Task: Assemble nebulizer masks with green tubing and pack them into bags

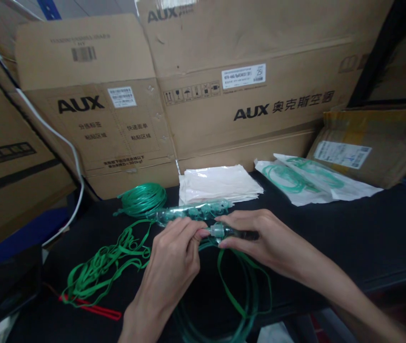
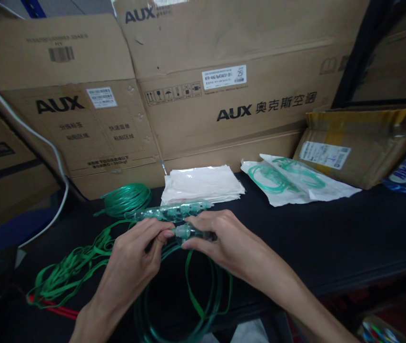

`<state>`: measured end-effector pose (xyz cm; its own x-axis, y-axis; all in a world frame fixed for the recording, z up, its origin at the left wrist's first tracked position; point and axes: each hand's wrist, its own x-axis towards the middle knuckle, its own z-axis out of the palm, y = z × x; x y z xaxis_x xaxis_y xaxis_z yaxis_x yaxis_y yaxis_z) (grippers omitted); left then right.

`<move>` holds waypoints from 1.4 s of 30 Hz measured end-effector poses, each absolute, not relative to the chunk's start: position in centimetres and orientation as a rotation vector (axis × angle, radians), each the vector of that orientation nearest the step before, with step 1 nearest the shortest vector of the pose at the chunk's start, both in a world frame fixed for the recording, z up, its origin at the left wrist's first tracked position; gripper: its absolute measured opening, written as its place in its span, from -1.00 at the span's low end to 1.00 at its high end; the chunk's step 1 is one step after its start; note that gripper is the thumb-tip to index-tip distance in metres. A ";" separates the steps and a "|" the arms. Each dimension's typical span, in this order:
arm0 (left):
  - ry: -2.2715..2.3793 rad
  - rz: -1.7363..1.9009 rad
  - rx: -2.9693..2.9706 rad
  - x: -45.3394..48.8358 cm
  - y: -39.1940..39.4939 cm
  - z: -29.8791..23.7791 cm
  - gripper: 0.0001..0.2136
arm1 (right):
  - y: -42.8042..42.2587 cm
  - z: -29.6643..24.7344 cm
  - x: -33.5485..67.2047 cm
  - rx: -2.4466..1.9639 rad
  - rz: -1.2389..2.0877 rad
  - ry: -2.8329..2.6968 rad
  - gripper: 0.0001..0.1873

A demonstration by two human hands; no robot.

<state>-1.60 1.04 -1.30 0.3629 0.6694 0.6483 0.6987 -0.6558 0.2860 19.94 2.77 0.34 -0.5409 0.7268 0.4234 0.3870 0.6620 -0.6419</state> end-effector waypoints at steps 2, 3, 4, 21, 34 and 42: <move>-1.320 -1.203 -2.567 -1.6 1.2 -1.3 -0.84 | 2.9 0.0 20.0 -0.838 0.564 -2.211 -0.77; -1.334 -1.221 -2.574 -1.7 1.2 -1.2 -0.85 | 3.0 -0.1 20.0 -0.841 0.531 -2.213 -0.73; -1.350 -1.234 -2.584 -1.8 1.2 -1.0 -0.86 | 3.1 -0.3 20.1 -0.854 0.500 -2.213 -0.68; -2.412 -0.275 -2.493 -5.4 -0.9 1.0 -0.69 | -2.2 -1.8 21.5 -0.816 0.431 -2.573 -0.04; -2.435 -0.172 -2.487 -3.4 0.2 -0.3 -0.90 | -3.5 -1.5 24.2 -0.876 0.087 -2.581 -0.35; -2.446 -0.095 -2.471 -3.2 0.6 0.2 -0.81 | -8.9 -6.0 29.6 -1.016 0.013 -2.063 -0.51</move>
<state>-3.17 0.64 0.19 0.0374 0.9802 -0.1946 0.9621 0.0173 0.2720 29.64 -8.93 -5.98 -0.3407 0.6648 0.6648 0.6561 0.6746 -0.3383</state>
